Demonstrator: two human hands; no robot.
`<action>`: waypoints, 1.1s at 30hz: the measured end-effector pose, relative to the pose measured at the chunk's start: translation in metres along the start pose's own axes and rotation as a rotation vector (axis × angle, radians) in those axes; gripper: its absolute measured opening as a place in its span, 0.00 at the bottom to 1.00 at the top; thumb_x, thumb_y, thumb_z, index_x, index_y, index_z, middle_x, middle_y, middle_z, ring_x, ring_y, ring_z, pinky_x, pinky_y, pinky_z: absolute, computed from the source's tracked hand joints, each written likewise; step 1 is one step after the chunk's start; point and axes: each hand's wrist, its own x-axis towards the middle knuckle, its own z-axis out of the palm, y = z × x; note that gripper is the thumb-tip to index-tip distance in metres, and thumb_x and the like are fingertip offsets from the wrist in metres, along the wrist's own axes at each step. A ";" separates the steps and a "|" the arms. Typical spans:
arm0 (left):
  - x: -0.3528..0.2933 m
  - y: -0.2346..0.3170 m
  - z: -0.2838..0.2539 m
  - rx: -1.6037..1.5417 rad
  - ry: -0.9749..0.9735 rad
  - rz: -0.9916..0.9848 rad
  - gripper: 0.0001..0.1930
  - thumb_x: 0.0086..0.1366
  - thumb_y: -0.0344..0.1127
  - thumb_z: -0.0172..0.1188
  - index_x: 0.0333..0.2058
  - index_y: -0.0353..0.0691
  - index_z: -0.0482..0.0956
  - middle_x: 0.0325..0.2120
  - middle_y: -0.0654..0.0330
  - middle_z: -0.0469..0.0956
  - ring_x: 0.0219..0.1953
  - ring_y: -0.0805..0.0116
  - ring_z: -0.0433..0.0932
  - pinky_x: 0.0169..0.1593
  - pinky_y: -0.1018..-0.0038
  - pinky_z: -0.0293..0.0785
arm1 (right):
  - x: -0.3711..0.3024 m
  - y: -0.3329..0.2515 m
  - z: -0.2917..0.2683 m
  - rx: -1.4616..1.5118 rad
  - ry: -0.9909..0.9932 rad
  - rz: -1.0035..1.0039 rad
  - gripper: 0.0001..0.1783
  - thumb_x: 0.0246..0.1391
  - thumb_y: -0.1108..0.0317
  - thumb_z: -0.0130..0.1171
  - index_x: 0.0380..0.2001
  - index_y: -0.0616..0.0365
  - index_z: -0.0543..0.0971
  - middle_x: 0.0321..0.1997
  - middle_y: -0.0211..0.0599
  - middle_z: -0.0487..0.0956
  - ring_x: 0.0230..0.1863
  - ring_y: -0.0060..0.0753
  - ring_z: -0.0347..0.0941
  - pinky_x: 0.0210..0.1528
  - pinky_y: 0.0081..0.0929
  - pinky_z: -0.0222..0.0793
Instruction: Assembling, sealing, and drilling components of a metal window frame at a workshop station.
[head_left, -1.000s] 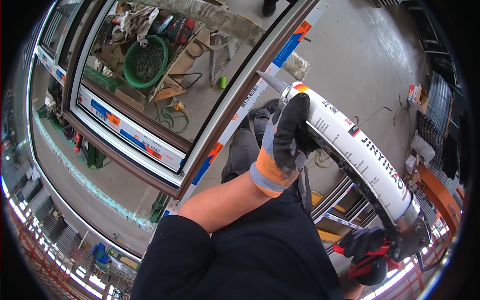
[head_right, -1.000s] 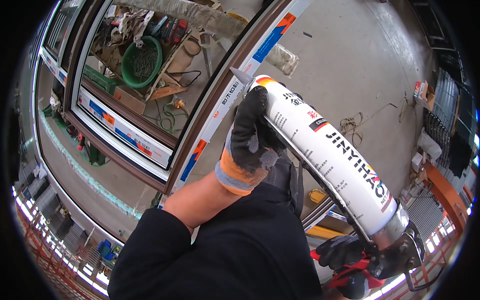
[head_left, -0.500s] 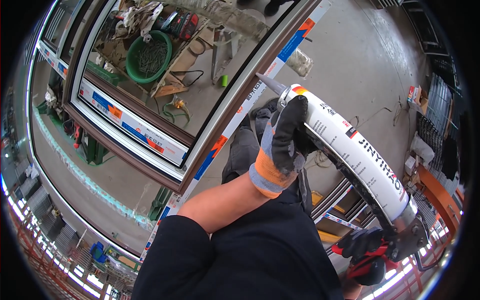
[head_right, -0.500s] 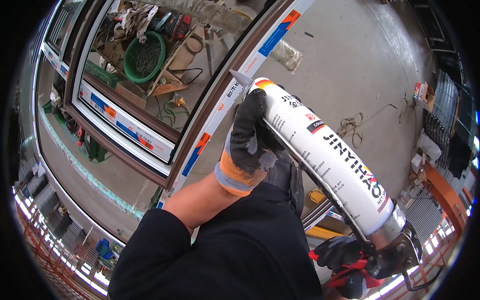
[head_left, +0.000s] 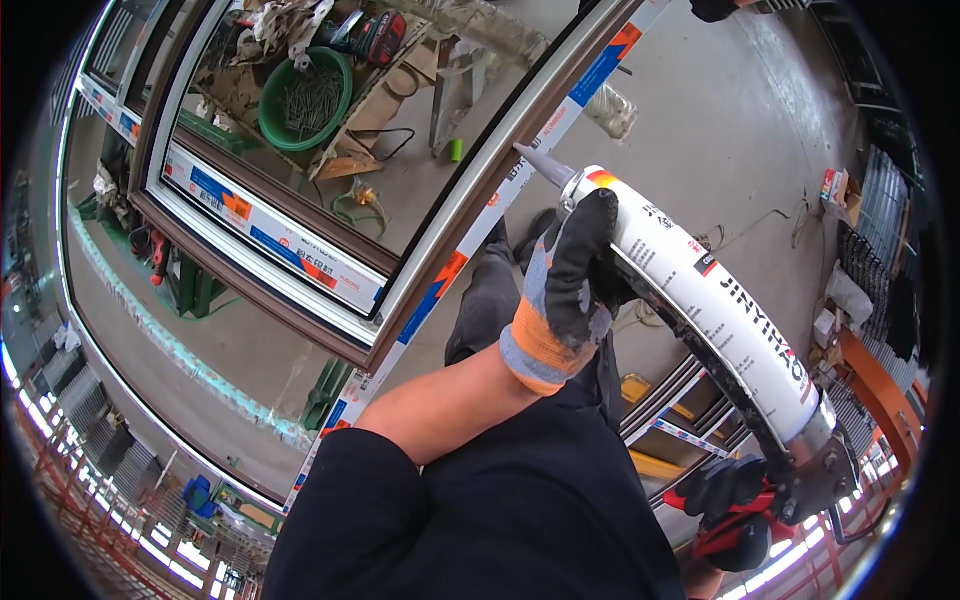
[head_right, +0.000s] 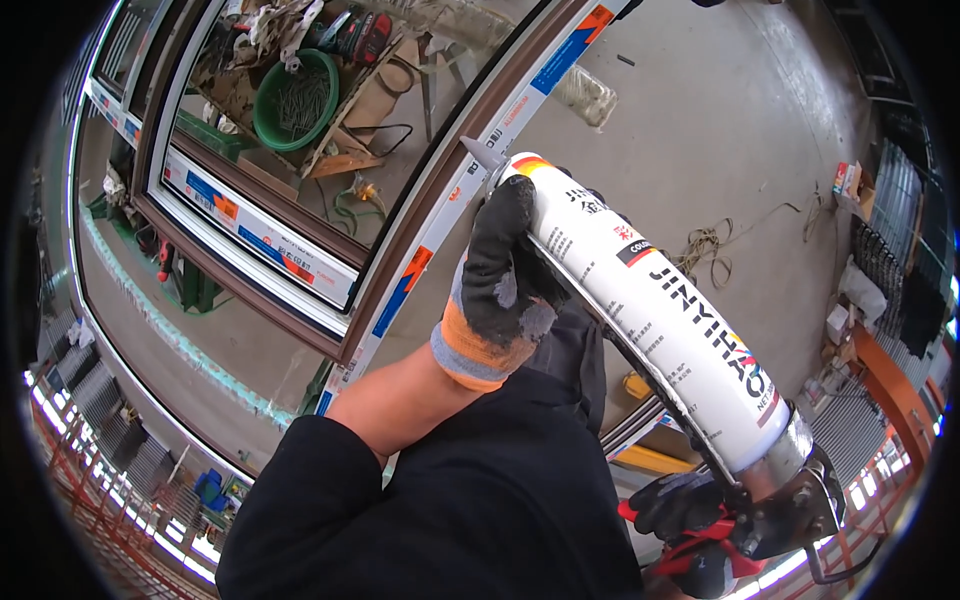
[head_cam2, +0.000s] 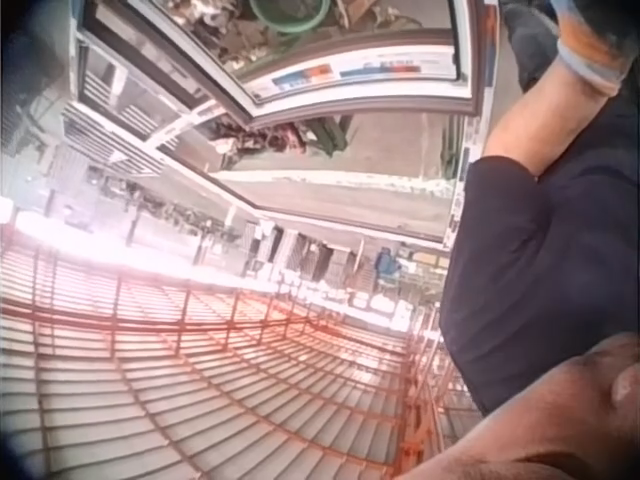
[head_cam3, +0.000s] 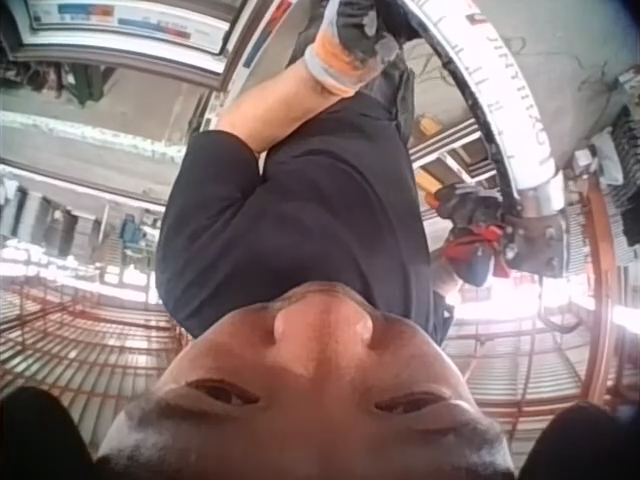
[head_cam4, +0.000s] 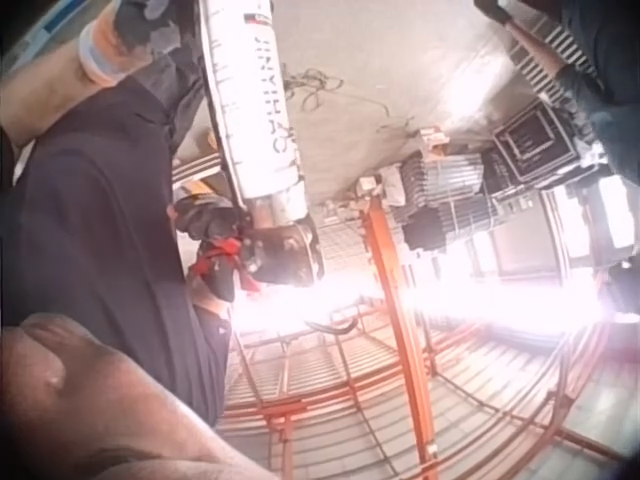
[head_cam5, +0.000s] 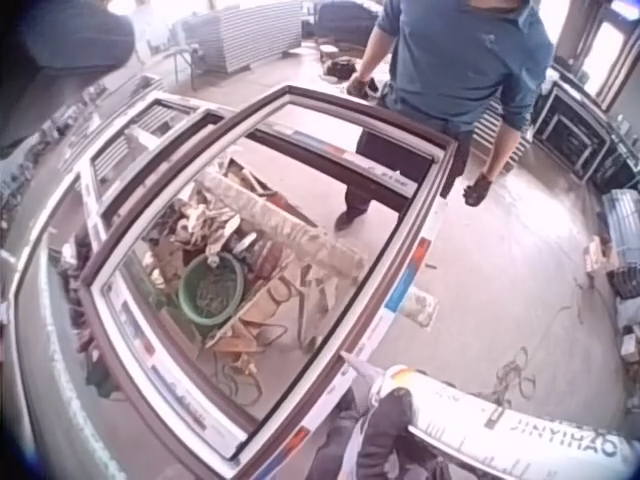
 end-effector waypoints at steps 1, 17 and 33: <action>0.000 0.001 -0.002 -0.008 -0.001 -0.005 0.16 0.67 0.42 0.60 0.50 0.44 0.73 0.39 0.60 0.77 0.41 0.67 0.81 0.41 0.69 0.83 | 0.001 0.003 -0.004 0.004 -0.036 -0.010 0.22 0.50 0.46 0.57 0.29 0.54 0.67 0.14 0.33 0.66 0.14 0.35 0.65 0.21 0.36 0.67; -0.024 -0.009 -0.032 0.002 -0.017 0.006 0.17 0.67 0.43 0.60 0.51 0.45 0.73 0.42 0.61 0.78 0.44 0.66 0.81 0.44 0.67 0.83 | -0.008 0.040 -0.062 0.194 -0.296 0.099 0.24 0.47 0.43 0.62 0.27 0.52 0.67 0.14 0.32 0.68 0.14 0.37 0.69 0.21 0.41 0.72; -0.041 -0.006 -0.037 0.020 0.046 0.058 0.17 0.65 0.44 0.62 0.47 0.41 0.74 0.38 0.60 0.79 0.39 0.65 0.82 0.40 0.68 0.84 | -0.025 0.060 -0.067 0.171 -0.316 0.088 0.24 0.49 0.43 0.59 0.26 0.52 0.67 0.15 0.34 0.68 0.16 0.38 0.68 0.23 0.41 0.71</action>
